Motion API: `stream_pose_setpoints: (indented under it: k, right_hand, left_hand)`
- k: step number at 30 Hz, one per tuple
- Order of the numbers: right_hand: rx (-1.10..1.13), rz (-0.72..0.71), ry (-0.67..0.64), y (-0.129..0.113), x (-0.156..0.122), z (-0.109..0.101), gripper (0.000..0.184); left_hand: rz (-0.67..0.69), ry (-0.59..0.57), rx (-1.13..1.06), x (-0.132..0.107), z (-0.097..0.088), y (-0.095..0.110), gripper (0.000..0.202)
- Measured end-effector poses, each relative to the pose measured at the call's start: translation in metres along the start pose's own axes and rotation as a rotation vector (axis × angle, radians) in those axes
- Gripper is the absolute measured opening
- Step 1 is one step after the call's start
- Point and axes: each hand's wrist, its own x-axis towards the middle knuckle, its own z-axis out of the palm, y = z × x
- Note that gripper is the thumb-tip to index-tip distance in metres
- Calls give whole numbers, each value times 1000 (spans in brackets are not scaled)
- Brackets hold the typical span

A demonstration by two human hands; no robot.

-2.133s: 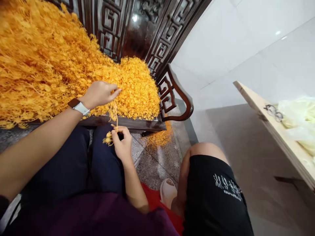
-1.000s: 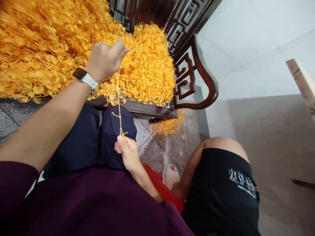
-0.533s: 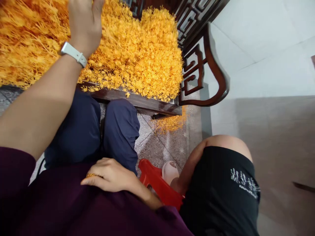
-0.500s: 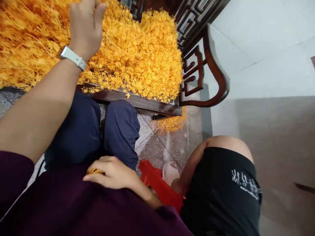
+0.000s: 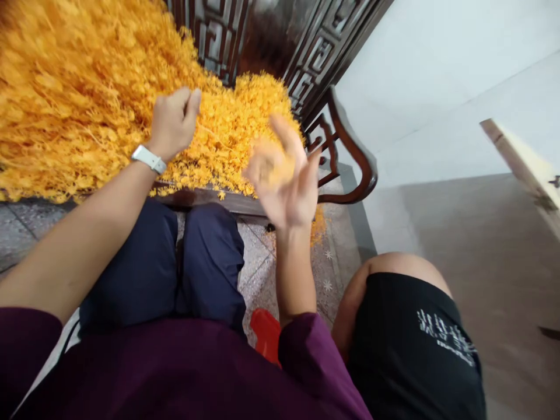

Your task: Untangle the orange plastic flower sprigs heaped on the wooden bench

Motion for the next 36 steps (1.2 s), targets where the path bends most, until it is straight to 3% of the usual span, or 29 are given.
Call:
stream_pose_setpoints:
  k: [2, 4, 6, 9, 11, 13, 15, 18, 22, 25, 28, 31, 36]
  right_hand:
    - [114, 155, 417, 25, 21, -27, 79]
    - [391, 260, 772, 43, 33, -37, 62]
    - [578, 360, 1059, 54, 32, -27, 37]
    - [493, 374, 1271, 66, 14, 12, 20]
    - [403, 416, 1289, 72, 4, 37, 24]
    - [416, 505, 1223, 80, 2, 52, 38]
    - [483, 565, 1168, 89, 5, 53, 56]
    - [571, 552, 1201, 102, 12, 41, 69]
    - [691, 521, 1236, 110, 11, 26, 69]
    - [730, 512, 1190, 111, 7, 26, 62]
    - [710, 477, 1140, 111, 6, 31, 51]
    - [615, 467, 1177, 111, 6, 38, 39]
    - [595, 448, 1184, 107, 7, 43, 38]
  left_hand:
    - [-66, 13, -163, -3, 10, 6, 59]
    - [-202, 17, -338, -3, 21, 11, 67]
    - [-357, -19, -516, -1, 30, 14, 71]
    - [-467, -128, -763, 1, 38, 22, 60]
    - [-469, -196, -882, 1, 40, 30, 45]
    - [-463, -273, -967, -1, 42, 39, 34]
    - [-470, -392, -1035, -4, 43, 48, 30]
    - [-491, -591, -1095, -8, 41, 58, 27]
    - [-465, -712, -1048, -10, 40, 59, 22]
    - [-412, -796, -1015, -9, 43, 55, 16]
    - [-370, -902, -994, -9, 45, 55, 26]
    - [-264, -915, -913, -11, 46, 59, 45]
    - [-47, -755, -666, -17, 47, 67, 49]
